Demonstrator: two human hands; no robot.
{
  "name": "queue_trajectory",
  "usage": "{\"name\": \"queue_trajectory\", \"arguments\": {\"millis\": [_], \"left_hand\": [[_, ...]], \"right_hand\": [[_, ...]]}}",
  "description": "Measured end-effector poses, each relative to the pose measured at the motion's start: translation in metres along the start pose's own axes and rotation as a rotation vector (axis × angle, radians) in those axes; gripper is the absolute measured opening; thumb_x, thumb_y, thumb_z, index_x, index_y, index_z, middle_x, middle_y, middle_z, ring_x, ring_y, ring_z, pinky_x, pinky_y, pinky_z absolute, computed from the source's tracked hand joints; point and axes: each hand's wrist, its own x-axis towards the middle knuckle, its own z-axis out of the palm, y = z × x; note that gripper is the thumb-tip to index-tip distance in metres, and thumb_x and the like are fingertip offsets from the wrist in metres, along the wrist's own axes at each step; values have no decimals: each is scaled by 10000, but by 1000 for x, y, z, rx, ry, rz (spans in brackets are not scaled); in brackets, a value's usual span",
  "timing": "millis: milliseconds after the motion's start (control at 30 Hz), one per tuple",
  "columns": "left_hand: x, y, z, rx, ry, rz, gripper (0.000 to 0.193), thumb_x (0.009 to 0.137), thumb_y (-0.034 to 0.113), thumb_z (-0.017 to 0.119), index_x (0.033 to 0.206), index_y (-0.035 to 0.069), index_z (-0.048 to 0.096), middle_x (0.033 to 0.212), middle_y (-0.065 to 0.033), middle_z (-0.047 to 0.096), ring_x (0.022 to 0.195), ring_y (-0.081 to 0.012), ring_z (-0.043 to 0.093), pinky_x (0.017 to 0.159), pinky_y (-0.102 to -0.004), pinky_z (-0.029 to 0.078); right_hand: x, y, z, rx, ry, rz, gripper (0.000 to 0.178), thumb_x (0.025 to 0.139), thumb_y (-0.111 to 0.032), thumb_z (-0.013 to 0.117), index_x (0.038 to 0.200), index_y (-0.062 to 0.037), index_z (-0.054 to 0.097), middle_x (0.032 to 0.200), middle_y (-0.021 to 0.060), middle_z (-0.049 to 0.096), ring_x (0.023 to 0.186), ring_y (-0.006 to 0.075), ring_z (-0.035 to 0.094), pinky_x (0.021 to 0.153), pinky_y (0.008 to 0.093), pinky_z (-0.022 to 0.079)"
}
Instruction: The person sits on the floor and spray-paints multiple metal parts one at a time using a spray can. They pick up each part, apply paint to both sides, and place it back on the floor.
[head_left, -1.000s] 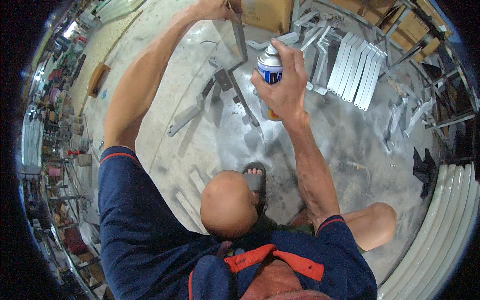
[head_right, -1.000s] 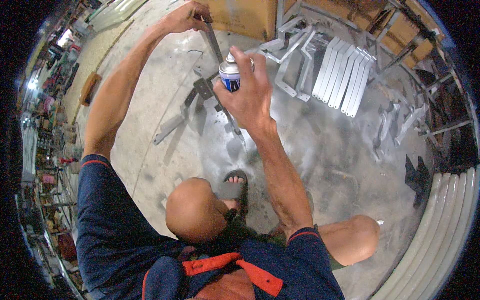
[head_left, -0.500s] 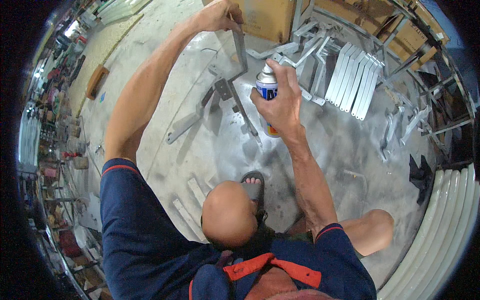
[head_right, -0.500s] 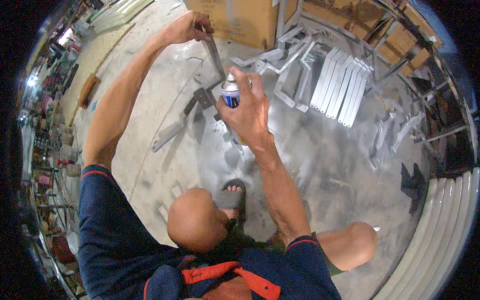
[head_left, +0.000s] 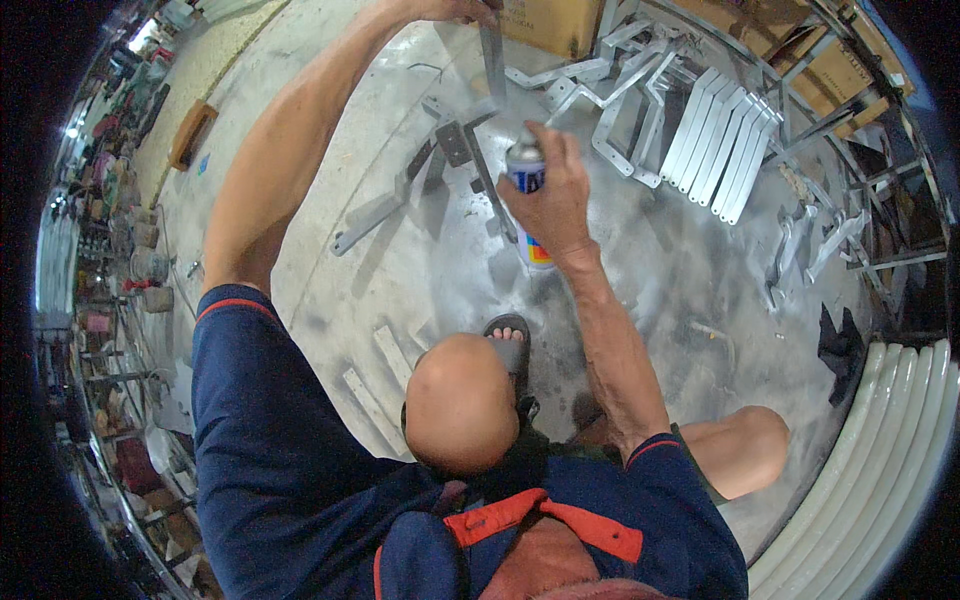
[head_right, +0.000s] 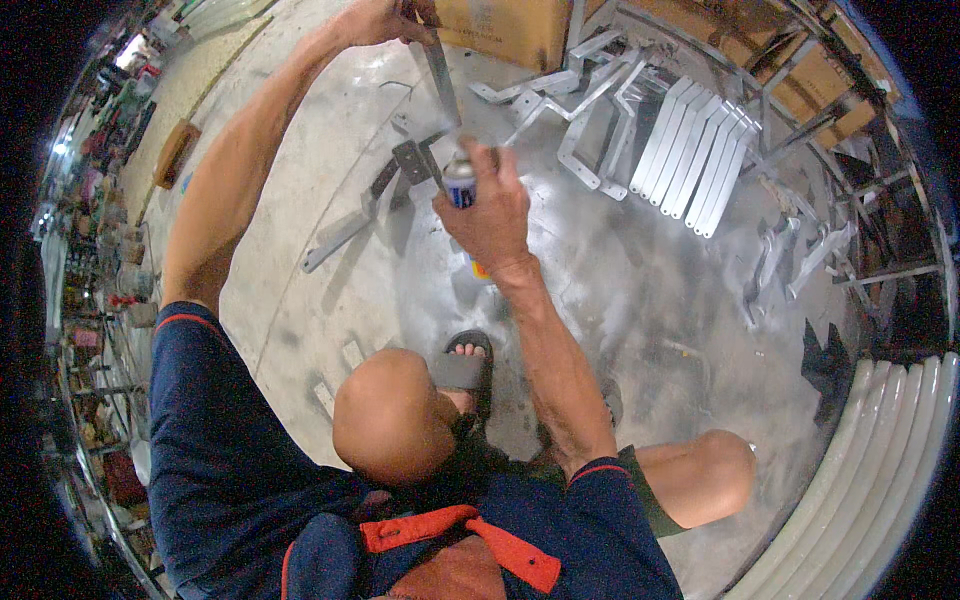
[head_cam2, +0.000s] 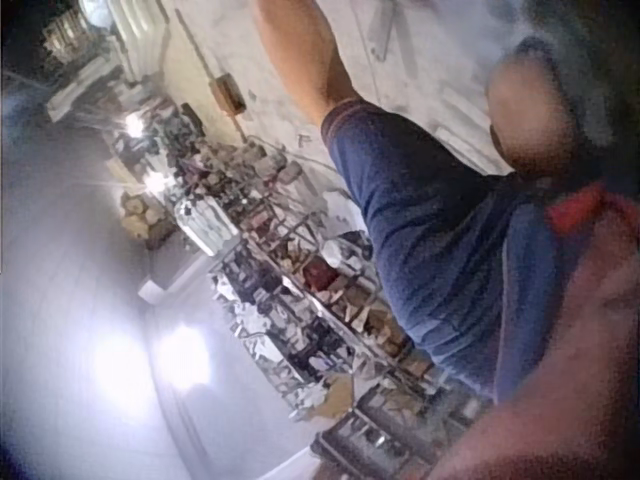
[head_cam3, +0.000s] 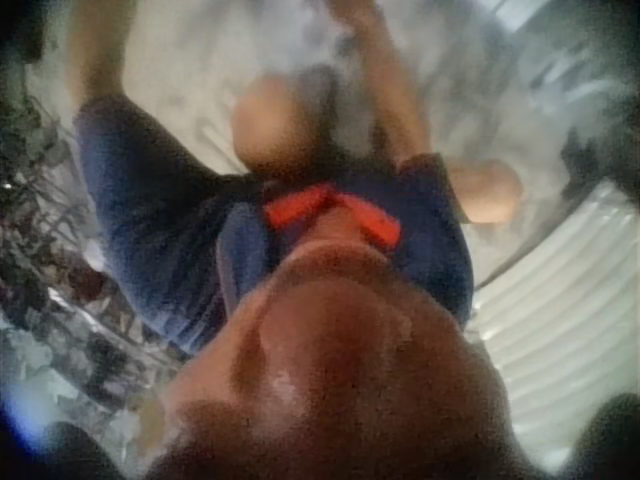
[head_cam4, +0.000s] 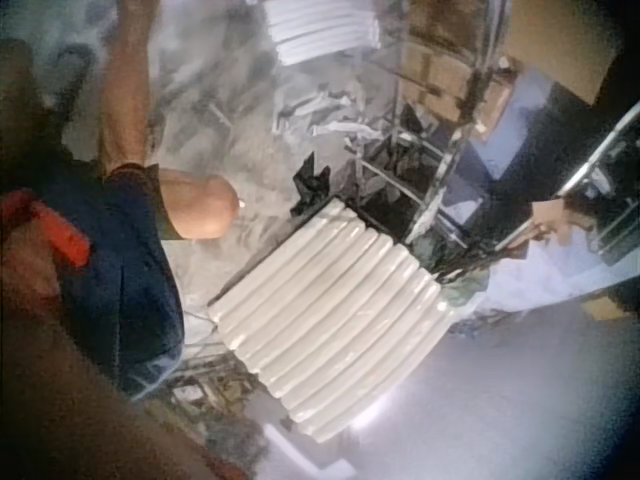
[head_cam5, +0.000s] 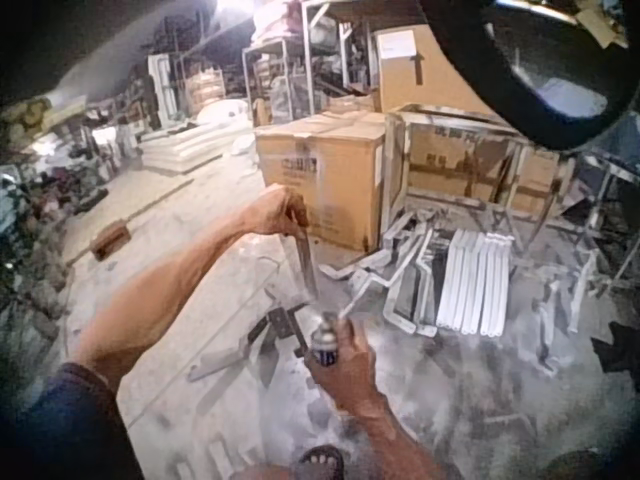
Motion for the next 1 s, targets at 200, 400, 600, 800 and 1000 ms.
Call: {"name": "queue_trajectory", "arguments": {"millis": [200,400,600,800,1000], "left_hand": [[2,-5,1,-25,7,1,212,732,91,933,892,17,816,740,-99,772,607,-173,732,559,-337,588],[2,-13,2,-115,47,25,162,744,38,906,875,8,816,750,-112,778,610,-169,738,561,-331,599],[6,-20,4,-112,59,-83,174,731,43,884,897,32,833,770,-84,789,630,-154,730,574,-328,600],[12,-27,6,-98,54,-64,194,723,90,906,894,28,839,782,-84,794,633,-151,734,597,-330,604],[16,-27,9,-138,42,-69,209,735,101,919,909,19,837,788,-76,795,642,-145,742,600,-323,609]], "right_hand": [[-52,1,6,-93,-368,205,723,754,-191,819,1429,-119,572,1208,189,605,1025,402,705,875,498,600],[-31,-1,5,28,-102,-7,696,744,-131,839,1391,-114,581,1178,194,615,997,403,701,849,489,601],[-45,10,5,-48,-217,-14,689,753,-141,834,1395,-115,587,1155,205,613,987,405,697,825,493,598],[-127,36,-5,-178,-463,222,732,747,-186,817,1433,-115,571,1180,213,592,997,431,690,852,530,589],[-101,31,-4,-174,-362,180,721,753,-200,821,1426,-125,576,1193,199,595,1001,420,691,862,514,591]]}}
